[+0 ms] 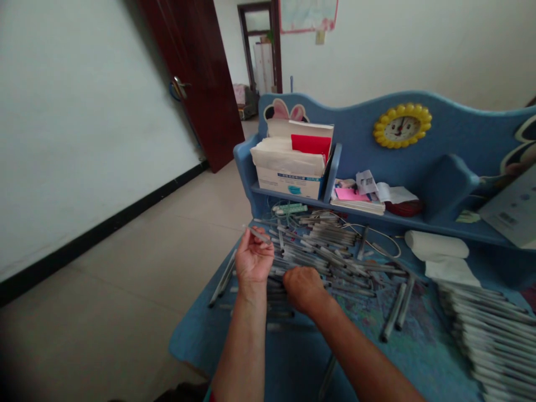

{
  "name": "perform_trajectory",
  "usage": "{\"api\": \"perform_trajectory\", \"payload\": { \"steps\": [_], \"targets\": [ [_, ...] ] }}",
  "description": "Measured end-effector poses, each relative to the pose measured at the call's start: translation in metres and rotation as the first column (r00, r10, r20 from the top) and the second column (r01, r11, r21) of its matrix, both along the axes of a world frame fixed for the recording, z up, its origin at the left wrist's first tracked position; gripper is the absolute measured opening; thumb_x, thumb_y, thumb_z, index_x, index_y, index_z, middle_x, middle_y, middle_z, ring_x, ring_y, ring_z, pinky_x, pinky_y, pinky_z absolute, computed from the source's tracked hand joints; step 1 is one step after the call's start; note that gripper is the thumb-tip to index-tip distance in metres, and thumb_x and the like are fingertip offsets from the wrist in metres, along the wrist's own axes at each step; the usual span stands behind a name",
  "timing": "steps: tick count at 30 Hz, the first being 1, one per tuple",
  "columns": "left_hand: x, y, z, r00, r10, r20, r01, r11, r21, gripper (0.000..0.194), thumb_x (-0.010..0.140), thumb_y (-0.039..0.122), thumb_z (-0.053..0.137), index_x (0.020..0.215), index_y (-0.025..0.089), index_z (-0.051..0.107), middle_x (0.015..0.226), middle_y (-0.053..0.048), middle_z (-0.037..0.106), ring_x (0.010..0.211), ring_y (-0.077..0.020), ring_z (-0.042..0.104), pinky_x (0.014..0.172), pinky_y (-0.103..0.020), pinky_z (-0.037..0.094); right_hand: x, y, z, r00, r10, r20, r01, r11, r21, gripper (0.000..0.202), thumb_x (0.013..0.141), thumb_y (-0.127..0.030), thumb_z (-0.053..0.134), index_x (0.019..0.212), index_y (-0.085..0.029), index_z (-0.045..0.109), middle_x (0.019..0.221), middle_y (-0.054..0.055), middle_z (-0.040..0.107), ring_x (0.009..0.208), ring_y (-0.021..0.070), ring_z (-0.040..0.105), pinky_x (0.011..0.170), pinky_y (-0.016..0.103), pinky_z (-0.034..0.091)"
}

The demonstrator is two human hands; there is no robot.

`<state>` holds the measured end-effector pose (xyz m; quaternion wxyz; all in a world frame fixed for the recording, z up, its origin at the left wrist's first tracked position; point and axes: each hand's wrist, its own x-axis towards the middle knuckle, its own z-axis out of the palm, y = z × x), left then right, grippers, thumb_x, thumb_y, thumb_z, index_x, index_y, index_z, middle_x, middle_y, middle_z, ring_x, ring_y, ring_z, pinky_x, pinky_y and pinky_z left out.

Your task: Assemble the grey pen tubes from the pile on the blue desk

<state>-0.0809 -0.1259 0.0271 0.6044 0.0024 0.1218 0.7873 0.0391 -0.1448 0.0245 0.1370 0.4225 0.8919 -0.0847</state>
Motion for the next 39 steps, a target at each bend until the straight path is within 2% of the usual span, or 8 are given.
{"api": "perform_trajectory", "payload": {
  "steps": [3, 6, 10, 15, 19, 28, 34, 39],
  "targets": [
    [0.003, 0.0, 0.001, 0.999, 0.006, -0.033, -0.008, 0.998, -0.058, 0.023, 0.088, 0.017, 0.044, 0.071, 0.013, 0.059, 0.061, 0.001, 0.057, 0.046, -0.0026, 0.048, 0.042, -0.013, 0.034, 0.01, -0.001, 0.004, 0.998, 0.044, -0.036, -0.042, 0.998, 0.055, 0.023, 0.078, -0.01, 0.044, 0.089, -0.011, 0.065, 0.088, 0.017, 0.069, 0.084, 0.0229, 0.065, 0.069, 0.029, 0.047],
    [0.007, 0.003, 0.0, 0.997, 0.02, -0.072, -0.029, 0.99, -0.136, 0.018, 0.084, 0.015, 0.05, 0.069, 0.013, 0.06, 0.061, 0.001, 0.059, 0.045, -0.0027, 0.05, 0.041, -0.013, 0.034, 0.033, -0.005, 0.011, 0.998, 0.036, -0.042, -0.032, 0.994, 0.108, 0.023, 0.078, -0.011, 0.042, 0.085, -0.011, 0.064, 0.081, 0.015, 0.069, 0.076, 0.0232, 0.066, 0.064, 0.028, 0.045],
    [0.015, 0.006, -0.005, 0.992, -0.001, -0.123, -0.027, 0.973, -0.228, 0.011, 0.078, 0.013, 0.056, 0.068, 0.011, 0.06, 0.059, -0.001, 0.061, 0.044, -0.0042, 0.052, 0.04, -0.014, 0.035, 0.072, -0.011, 0.024, 0.991, -0.088, -0.098, 0.105, 0.978, 0.181, 0.021, 0.079, -0.017, 0.041, 0.075, -0.017, 0.062, 0.069, 0.009, 0.068, 0.065, 0.02, 0.065, 0.054, 0.025, 0.037],
    [0.028, 0.006, -0.006, 0.967, -0.006, -0.255, -0.055, 0.972, -0.23, 0.006, 0.068, 0.015, 0.065, 0.07, 0.011, 0.061, 0.058, 0.0, 0.062, 0.043, -0.0051, 0.053, 0.04, -0.014, 0.038, 0.102, -0.02, 0.038, 0.955, -0.232, -0.185, 0.268, 0.943, 0.198, 0.02, 0.078, -0.018, 0.042, 0.066, -0.021, 0.057, 0.057, 0.002, 0.063, 0.055, 0.0152, 0.059, 0.048, 0.024, 0.024],
    [0.035, 0.004, -0.005, 0.939, -0.009, -0.344, -0.077, 0.969, -0.234, 0.012, 0.064, 0.016, 0.069, 0.071, 0.011, 0.061, 0.057, -0.001, 0.063, 0.043, -0.0057, 0.053, 0.04, -0.015, 0.04, 0.108, -0.027, 0.04, 0.94, -0.25, -0.233, 0.297, 0.934, 0.197, 0.019, 0.078, -0.018, 0.042, 0.066, -0.021, 0.056, 0.054, 0.001, 0.061, 0.052, 0.0139, 0.057, 0.048, 0.025, 0.019],
    [0.034, 0.008, -0.011, 0.927, 0.067, -0.37, -0.173, 0.949, -0.262, 0.017, 0.06, 0.017, 0.071, 0.069, 0.011, 0.059, 0.054, 0.002, 0.06, 0.042, -0.0054, 0.052, 0.04, -0.015, 0.039, 0.115, -0.03, 0.033, 0.934, -0.241, -0.265, 0.304, 0.925, 0.23, 0.02, 0.078, -0.018, 0.043, 0.064, -0.021, 0.056, 0.053, 0.0, 0.061, 0.05, 0.0136, 0.057, 0.048, 0.026, 0.017],
    [0.039, 0.008, -0.013, 0.901, 0.021, -0.434, -0.154, 0.949, -0.275, 0.021, 0.056, 0.02, 0.074, 0.069, 0.012, 0.059, 0.054, 0.001, 0.061, 0.042, -0.0059, 0.052, 0.039, -0.015, 0.038, 0.112, -0.027, 0.036, 0.95, -0.24, -0.199, 0.285, 0.927, 0.243, 0.019, 0.079, -0.019, 0.042, 0.066, -0.02, 0.057, 0.055, 0.002, 0.063, 0.052, 0.0149, 0.059, 0.047, 0.026, 0.017],
    [0.04, 0.008, -0.013, 0.857, -0.011, -0.515, -0.162, 0.944, -0.289, 0.025, 0.054, 0.023, 0.076, 0.068, 0.012, 0.06, 0.054, 0.001, 0.061, 0.042, -0.0063, 0.052, 0.037, -0.014, 0.038, 0.108, -0.022, 0.042, 0.962, -0.24, -0.132, 0.268, 0.924, 0.273, 0.019, 0.078, -0.021, 0.042, 0.069, -0.02, 0.059, 0.059, 0.005, 0.065, 0.056, 0.0175, 0.062, 0.048, 0.025, 0.023]
  ]
}}
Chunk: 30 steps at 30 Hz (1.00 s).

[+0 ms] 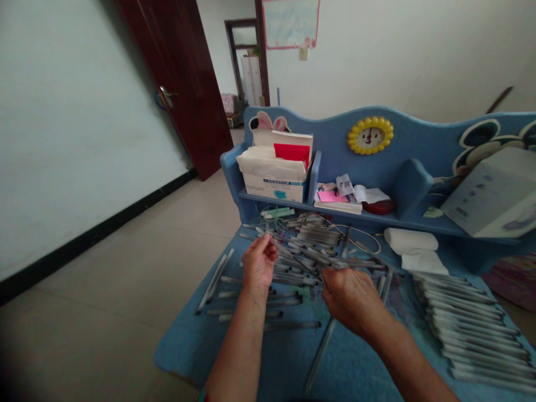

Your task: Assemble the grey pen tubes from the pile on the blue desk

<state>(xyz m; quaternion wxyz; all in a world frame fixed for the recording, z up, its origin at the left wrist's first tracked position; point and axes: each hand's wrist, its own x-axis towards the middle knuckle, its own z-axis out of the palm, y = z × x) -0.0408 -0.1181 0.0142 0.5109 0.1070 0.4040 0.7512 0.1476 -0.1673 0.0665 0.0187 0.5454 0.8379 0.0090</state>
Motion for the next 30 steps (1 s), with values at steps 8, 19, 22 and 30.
{"api": "perform_trajectory", "payload": {
  "steps": [8, 19, 22, 30],
  "targets": [
    [0.002, -0.001, -0.001, 0.994, -0.079, -0.074, 0.077, 0.997, -0.029, 0.024, 0.055, 0.024, 0.075, 0.068, 0.012, 0.059, 0.051, 0.001, 0.059, 0.04, -0.0076, 0.053, 0.037, -0.015, 0.04, -0.019, 0.007, 0.022, 0.997, 0.042, 0.066, -0.042, 0.999, 0.004, 0.021, 0.079, -0.021, 0.042, 0.073, -0.019, 0.062, 0.064, 0.01, 0.066, 0.062, 0.0225, 0.065, 0.053, 0.026, 0.035],
    [-0.009, 0.002, 0.006, 0.897, -0.125, 0.424, 0.151, 0.988, -0.028, 0.019, 0.082, 0.012, 0.051, 0.063, 0.012, 0.054, 0.051, 0.0, 0.058, 0.044, -0.0065, 0.056, 0.04, -0.013, 0.041, -0.032, 0.019, 0.0, 0.888, 0.071, -0.455, 0.083, 0.947, 0.31, 0.026, 0.086, -0.032, 0.042, 0.097, -0.019, 0.061, 0.075, 0.004, 0.069, 0.067, 0.0156, 0.064, 0.061, 0.022, 0.04],
    [-0.028, 0.001, 0.011, 0.841, -0.103, 0.531, 0.087, 0.995, 0.054, 0.026, 0.088, 0.014, 0.044, 0.063, 0.012, 0.053, 0.054, 0.0, 0.057, 0.047, -0.0042, 0.055, 0.041, -0.01, 0.041, -0.022, 0.014, -0.021, 0.901, -0.01, -0.433, 0.109, 0.973, 0.204, 0.025, 0.085, -0.031, 0.042, 0.095, -0.021, 0.063, 0.073, 0.003, 0.07, 0.065, 0.0159, 0.065, 0.061, 0.023, 0.041],
    [-0.055, -0.006, 0.014, 0.807, -0.101, 0.582, -0.042, 0.973, 0.228, 0.032, 0.092, 0.02, 0.036, 0.068, 0.012, 0.055, 0.06, -0.001, 0.058, 0.053, -0.0035, 0.056, 0.048, -0.01, 0.043, -0.051, 0.005, -0.054, 0.998, -0.002, -0.056, -0.005, 0.993, -0.122, 0.033, 0.085, -0.028, 0.043, 0.114, -0.018, 0.055, 0.075, 0.011, 0.071, 0.072, 0.0253, 0.068, 0.061, 0.031, 0.047]
  ]
}}
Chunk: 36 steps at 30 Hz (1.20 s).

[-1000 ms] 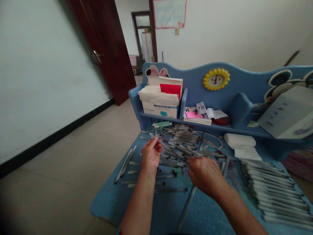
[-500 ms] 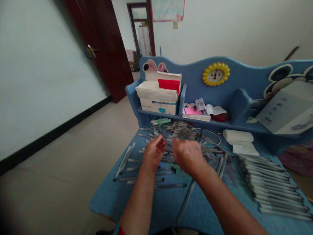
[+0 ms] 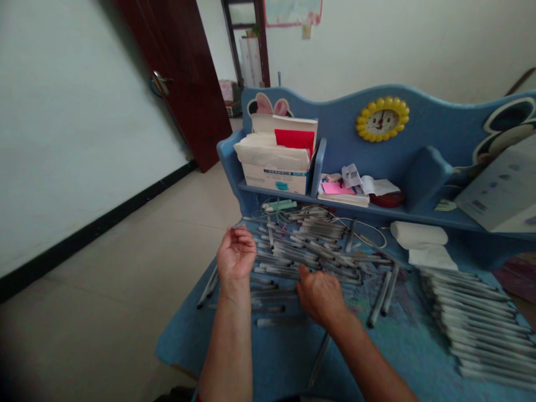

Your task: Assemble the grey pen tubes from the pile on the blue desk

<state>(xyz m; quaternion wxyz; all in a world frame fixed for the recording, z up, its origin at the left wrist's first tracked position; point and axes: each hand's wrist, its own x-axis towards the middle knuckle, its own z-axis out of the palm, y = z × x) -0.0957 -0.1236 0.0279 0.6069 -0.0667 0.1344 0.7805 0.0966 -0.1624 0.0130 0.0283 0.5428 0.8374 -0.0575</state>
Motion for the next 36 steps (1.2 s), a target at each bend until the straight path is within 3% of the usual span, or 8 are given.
{"api": "perform_trajectory", "payload": {
  "steps": [3, 10, 18, 27, 32, 36],
  "targets": [
    [-0.003, -0.001, -0.002, 1.0, 0.006, -0.005, -0.005, 1.0, 0.022, 0.032, 0.092, 0.02, 0.036, 0.067, 0.012, 0.055, 0.06, -0.001, 0.058, 0.053, -0.0035, 0.055, 0.048, -0.01, 0.042, -0.008, -0.001, -0.003, 0.999, 0.023, 0.045, -0.022, 0.999, -0.025, 0.034, 0.086, -0.029, 0.042, 0.116, -0.016, 0.054, 0.08, 0.015, 0.07, 0.074, 0.0268, 0.067, 0.063, 0.034, 0.048],
    [-0.006, -0.005, 0.0, 1.0, -0.014, 0.007, 0.013, 0.994, 0.109, 0.032, 0.092, 0.019, 0.035, 0.069, 0.012, 0.055, 0.061, 0.0, 0.058, 0.054, -0.0044, 0.055, 0.048, -0.012, 0.043, -0.002, -0.014, -0.009, 0.999, 0.028, 0.035, -0.025, 0.997, -0.074, 0.032, 0.089, -0.03, 0.038, 0.113, -0.02, 0.055, 0.073, 0.011, 0.07, 0.069, 0.0251, 0.068, 0.06, 0.031, 0.047],
    [-0.004, -0.005, 0.001, 1.0, 0.0, -0.024, 0.003, 0.996, 0.091, 0.031, 0.091, 0.019, 0.035, 0.07, 0.012, 0.056, 0.061, -0.001, 0.057, 0.052, -0.0042, 0.053, 0.047, -0.012, 0.042, -0.004, 0.003, -0.003, 1.0, -0.003, 0.025, 0.005, 0.999, -0.049, 0.033, 0.088, -0.034, 0.039, 0.113, -0.022, 0.057, 0.077, 0.012, 0.071, 0.073, 0.0254, 0.068, 0.062, 0.032, 0.047],
    [-0.001, -0.005, 0.002, 0.999, -0.033, -0.026, 0.035, 0.995, 0.088, 0.03, 0.091, 0.019, 0.037, 0.07, 0.013, 0.057, 0.062, 0.0, 0.058, 0.051, -0.0031, 0.051, 0.047, -0.011, 0.041, -0.004, -0.026, -0.014, 0.998, 0.046, 0.034, -0.043, 0.995, -0.086, 0.037, 0.089, -0.034, 0.037, 0.122, -0.021, 0.051, 0.071, 0.011, 0.071, 0.066, 0.0262, 0.068, 0.057, 0.033, 0.047],
    [-0.003, -0.003, -0.001, 0.997, -0.046, -0.057, 0.051, 0.993, 0.104, 0.026, 0.089, 0.019, 0.041, 0.07, 0.013, 0.057, 0.062, 0.001, 0.058, 0.051, -0.0029, 0.051, 0.047, -0.011, 0.041, 0.01, -0.015, -0.012, 1.0, -0.016, -0.002, 0.016, 0.997, -0.076, 0.026, 0.089, -0.031, 0.037, 0.097, -0.024, 0.061, 0.067, 0.006, 0.07, 0.065, 0.0225, 0.068, 0.054, 0.026, 0.043],
    [0.0, -0.003, -0.001, 0.998, -0.047, -0.05, 0.052, 0.993, 0.107, 0.028, 0.089, 0.019, 0.04, 0.068, 0.013, 0.057, 0.062, 0.0, 0.058, 0.05, -0.0028, 0.051, 0.047, -0.011, 0.041, 0.022, -0.007, -0.013, 0.999, -0.05, -0.001, 0.05, 0.997, -0.05, 0.028, 0.089, -0.026, 0.035, 0.086, -0.025, 0.063, 0.067, 0.005, 0.069, 0.066, 0.0209, 0.067, 0.053, 0.024, 0.04]
  ]
}}
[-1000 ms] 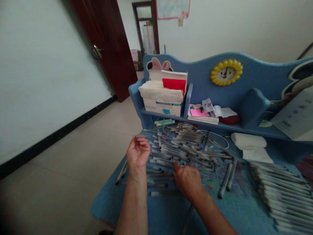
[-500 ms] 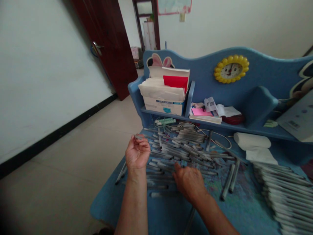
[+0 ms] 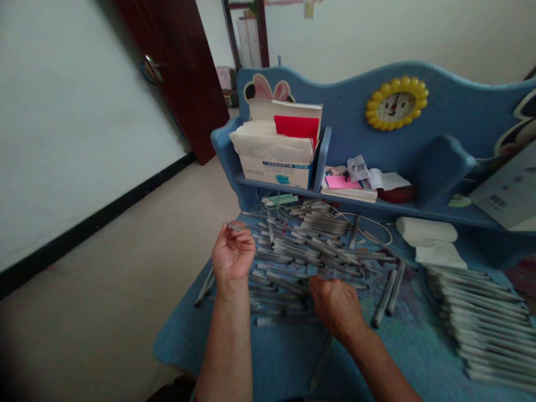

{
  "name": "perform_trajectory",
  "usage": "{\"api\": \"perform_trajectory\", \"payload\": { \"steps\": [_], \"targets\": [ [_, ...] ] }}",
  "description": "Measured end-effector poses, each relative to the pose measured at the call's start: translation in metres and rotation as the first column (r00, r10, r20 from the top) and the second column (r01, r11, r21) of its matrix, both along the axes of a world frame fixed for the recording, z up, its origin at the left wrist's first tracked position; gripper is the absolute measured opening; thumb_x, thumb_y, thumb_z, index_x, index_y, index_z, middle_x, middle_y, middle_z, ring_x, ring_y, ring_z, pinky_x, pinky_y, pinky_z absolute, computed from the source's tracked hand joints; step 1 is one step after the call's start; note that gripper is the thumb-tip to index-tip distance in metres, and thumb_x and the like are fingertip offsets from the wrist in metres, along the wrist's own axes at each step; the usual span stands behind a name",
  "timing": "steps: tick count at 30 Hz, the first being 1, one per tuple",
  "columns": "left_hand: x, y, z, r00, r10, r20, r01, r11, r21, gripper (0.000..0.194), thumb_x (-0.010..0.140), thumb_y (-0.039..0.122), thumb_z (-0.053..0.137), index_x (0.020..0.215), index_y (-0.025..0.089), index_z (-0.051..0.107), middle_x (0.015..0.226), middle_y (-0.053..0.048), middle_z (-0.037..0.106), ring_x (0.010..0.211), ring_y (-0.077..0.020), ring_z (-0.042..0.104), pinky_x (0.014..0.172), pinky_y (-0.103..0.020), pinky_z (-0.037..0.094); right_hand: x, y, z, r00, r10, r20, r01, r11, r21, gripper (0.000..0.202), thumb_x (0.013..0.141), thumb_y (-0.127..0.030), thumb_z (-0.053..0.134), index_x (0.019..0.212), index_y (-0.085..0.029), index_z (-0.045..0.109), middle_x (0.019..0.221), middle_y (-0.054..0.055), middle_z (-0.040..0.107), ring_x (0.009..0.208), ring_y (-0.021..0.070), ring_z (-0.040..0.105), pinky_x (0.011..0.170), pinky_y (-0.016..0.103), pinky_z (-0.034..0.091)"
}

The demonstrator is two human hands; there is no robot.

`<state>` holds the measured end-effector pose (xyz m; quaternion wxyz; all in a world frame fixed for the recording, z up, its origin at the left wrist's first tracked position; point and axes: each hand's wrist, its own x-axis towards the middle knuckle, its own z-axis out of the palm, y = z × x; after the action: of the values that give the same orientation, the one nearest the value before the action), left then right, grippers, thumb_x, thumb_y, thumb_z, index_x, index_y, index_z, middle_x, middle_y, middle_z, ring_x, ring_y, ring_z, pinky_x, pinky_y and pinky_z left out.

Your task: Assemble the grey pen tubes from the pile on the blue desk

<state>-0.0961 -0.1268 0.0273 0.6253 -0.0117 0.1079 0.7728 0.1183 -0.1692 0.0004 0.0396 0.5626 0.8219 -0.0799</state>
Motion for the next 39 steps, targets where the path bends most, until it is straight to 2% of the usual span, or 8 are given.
{"api": "perform_trajectory", "payload": {
  "steps": [14, 17, 19, 21, 23, 26, 31, 39],
  "targets": [
    [0.013, 0.004, 0.002, 0.998, -0.047, -0.04, 0.043, 0.995, -0.089, 0.029, 0.091, 0.019, 0.038, 0.07, 0.012, 0.057, 0.06, 0.0, 0.058, 0.048, -0.0032, 0.05, 0.045, -0.012, 0.039, -0.021, 0.032, 0.008, 0.976, 0.214, -0.03, -0.216, 0.976, -0.043, 0.017, 0.078, -0.019, 0.049, 0.08, -0.016, 0.066, 0.076, 0.012, 0.069, 0.075, 0.0231, 0.065, 0.065, 0.03, 0.044],
    [0.02, 0.005, 0.003, 0.995, -0.072, -0.068, 0.061, 0.987, -0.151, 0.027, 0.089, 0.017, 0.04, 0.069, 0.012, 0.058, 0.06, 0.0, 0.059, 0.046, -0.0033, 0.051, 0.044, -0.013, 0.039, -0.005, 0.036, 0.011, 0.957, 0.114, -0.266, -0.138, 0.988, -0.073, 0.015, 0.078, -0.021, 0.049, 0.08, -0.017, 0.064, 0.069, 0.005, 0.068, 0.068, 0.0187, 0.064, 0.06, 0.026, 0.043],
    [0.027, 0.005, 0.004, 0.991, -0.092, -0.096, 0.072, 0.978, -0.196, 0.024, 0.087, 0.015, 0.044, 0.068, 0.012, 0.057, 0.059, 0.001, 0.06, 0.046, -0.0037, 0.052, 0.043, -0.013, 0.039, 0.009, 0.033, 0.009, 0.763, -0.107, -0.638, -0.043, 0.976, -0.215, 0.01, 0.075, -0.024, 0.054, 0.077, -0.017, 0.061, 0.061, 0.001, 0.064, 0.057, 0.0153, 0.06, 0.053, 0.024, 0.042],
    [0.036, 0.005, 0.004, 0.983, -0.128, -0.132, 0.096, 0.97, -0.224, 0.019, 0.085, 0.013, 0.048, 0.068, 0.012, 0.058, 0.058, 0.001, 0.061, 0.046, -0.0046, 0.053, 0.042, -0.014, 0.04, 0.021, 0.026, 0.004, 0.365, -0.36, -0.859, -0.037, 0.916, -0.4, 0.013, 0.069, -0.027, 0.065, 0.072, -0.016, 0.059, 0.058, -0.002, 0.063, 0.05, 0.0136, 0.058, 0.05, 0.025, 0.043],
    [0.047, 0.003, 0.004, 0.967, -0.186, -0.171, 0.144, 0.962, -0.23, 0.015, 0.082, 0.012, 0.051, 0.069, 0.012, 0.059, 0.058, 0.001, 0.062, 0.046, -0.0055, 0.055, 0.042, -0.015, 0.041, 0.029, 0.016, -0.002, 0.054, -0.498, -0.866, -0.088, 0.861, -0.501, 0.02, 0.062, -0.027, 0.072, 0.07, -0.016, 0.058, 0.06, -0.001, 0.066, 0.05, 0.0135, 0.06, 0.052, 0.026, 0.045],
    [0.066, 0.0, 0.002, 0.928, -0.297, -0.226, 0.244, 0.941, -0.236, 0.009, 0.079, 0.011, 0.055, 0.071, 0.011, 0.06, 0.057, 0.0, 0.062, 0.046, -0.0066, 0.056, 0.042, -0.015, 0.042, 0.033, 0.003, -0.008, -0.193, -0.557, -0.808, -0.139, 0.83, -0.539, 0.022, 0.06, -0.024, 0.075, 0.071, -0.016, 0.058, 0.063, 0.001, 0.069, 0.049, 0.0128, 0.061, 0.052, 0.025, 0.046],
    [0.088, -0.003, -0.003, 0.873, -0.394, -0.289, 0.319, 0.908, -0.273, 0.004, 0.076, 0.011, 0.058, 0.072, 0.011, 0.059, 0.059, -0.001, 0.063, 0.046, -0.0072, 0.057, 0.042, -0.016, 0.044, 0.032, -0.006, -0.005, -0.357, -0.52, -0.776, -0.145, 0.851, -0.504, 0.022, 0.06, -0.022, 0.076, 0.07, -0.017, 0.057, 0.061, 0.0, 0.068, 0.049, 0.0125, 0.061, 0.051, 0.025, 0.047],
    [0.103, -0.005, -0.005, 0.827, -0.449, -0.34, 0.364, 0.887, -0.285, 0.005, 0.077, 0.01, 0.057, 0.073, 0.01, 0.059, 0.06, -0.002, 0.064, 0.046, -0.0077, 0.058, 0.041, -0.016, 0.045, 0.036, -0.014, 0.003, -0.42, -0.489, -0.764, -0.105, 0.863, -0.495, 0.025, 0.057, -0.023, 0.077, 0.072, -0.017, 0.058, 0.062, 0.001, 0.069, 0.049, 0.0137, 0.062, 0.051, 0.026, 0.047]
  ]
}}
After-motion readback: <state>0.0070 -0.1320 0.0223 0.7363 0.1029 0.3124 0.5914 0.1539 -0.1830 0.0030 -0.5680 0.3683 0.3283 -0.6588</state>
